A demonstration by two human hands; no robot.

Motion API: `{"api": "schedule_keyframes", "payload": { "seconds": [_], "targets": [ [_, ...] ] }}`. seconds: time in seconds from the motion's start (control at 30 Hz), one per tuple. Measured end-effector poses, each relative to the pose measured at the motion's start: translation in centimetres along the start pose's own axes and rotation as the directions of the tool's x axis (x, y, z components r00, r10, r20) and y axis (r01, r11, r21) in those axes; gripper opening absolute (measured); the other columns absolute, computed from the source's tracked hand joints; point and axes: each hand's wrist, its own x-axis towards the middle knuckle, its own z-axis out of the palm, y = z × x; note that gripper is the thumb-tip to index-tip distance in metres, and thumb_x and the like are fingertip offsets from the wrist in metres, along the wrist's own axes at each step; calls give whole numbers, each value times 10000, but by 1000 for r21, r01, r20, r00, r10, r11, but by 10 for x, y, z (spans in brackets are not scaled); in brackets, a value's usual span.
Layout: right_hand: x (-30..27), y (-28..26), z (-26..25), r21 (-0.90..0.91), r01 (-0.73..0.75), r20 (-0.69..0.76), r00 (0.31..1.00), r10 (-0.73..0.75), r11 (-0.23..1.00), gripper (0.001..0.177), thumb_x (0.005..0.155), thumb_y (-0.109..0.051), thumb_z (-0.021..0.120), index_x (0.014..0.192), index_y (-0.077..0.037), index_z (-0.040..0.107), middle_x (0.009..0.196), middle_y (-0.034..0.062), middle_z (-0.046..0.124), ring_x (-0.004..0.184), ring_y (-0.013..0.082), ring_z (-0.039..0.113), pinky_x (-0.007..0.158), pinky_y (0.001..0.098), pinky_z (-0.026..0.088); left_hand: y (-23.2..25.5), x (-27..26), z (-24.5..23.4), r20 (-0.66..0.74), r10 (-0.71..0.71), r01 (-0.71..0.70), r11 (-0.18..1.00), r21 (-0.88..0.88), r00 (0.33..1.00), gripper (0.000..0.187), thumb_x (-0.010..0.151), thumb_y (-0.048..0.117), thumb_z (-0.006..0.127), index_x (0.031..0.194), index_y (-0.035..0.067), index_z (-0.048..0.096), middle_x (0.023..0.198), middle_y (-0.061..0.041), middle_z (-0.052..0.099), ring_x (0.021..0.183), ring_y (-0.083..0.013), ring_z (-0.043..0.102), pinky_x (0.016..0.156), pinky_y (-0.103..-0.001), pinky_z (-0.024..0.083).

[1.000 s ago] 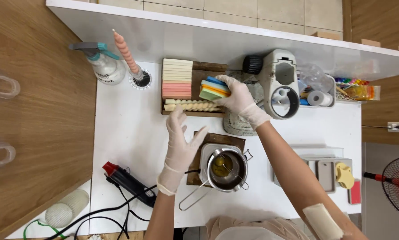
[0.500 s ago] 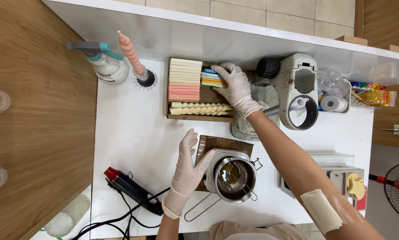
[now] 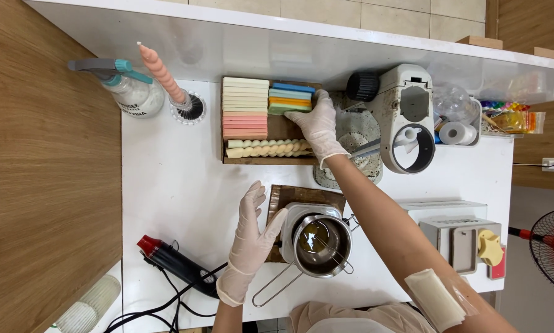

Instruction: Organizing candle wax pieces and melting wax in a small pot for candle making.

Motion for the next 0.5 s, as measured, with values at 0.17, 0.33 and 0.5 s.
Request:
{"api": "schedule_keyframes", "payload": {
  "seconds": [0.17,0.33,0.5],
  "targets": [
    [-1,-7,0,17,113,-70,991,-112,993,850,590,-187,994,1271,42,541,1217,198,672,1122,277,674,981,338,546,3,-1,-3,-6,44,-43,997,65,999,712,916,234,752,1479,39,362,1482,-193,470,1320,-331,546,1079,-440,456],
    [-6,-12,-4,-31,91,-18,996,-92,995,891,593,-183,1002,1310,54,527,1243,223,640,1145,310,648,992,360,527,0,-2,-3,-5,53,-53,996,78,999,661,919,229,749,1458,43,414,1429,-177,512,1282,-321,579,1073,-427,471],
    [-10,-17,-4,47,-49,72,996,46,998,885,657,-203,919,1403,25,503,1296,192,675,1197,281,667,1033,339,525,-1,-2,-2,6,67,-67,993,92,998,638,917,215,746,1442,34,432,1392,-179,553,1257,-307,599,1059,-423,469]
  ]
}}
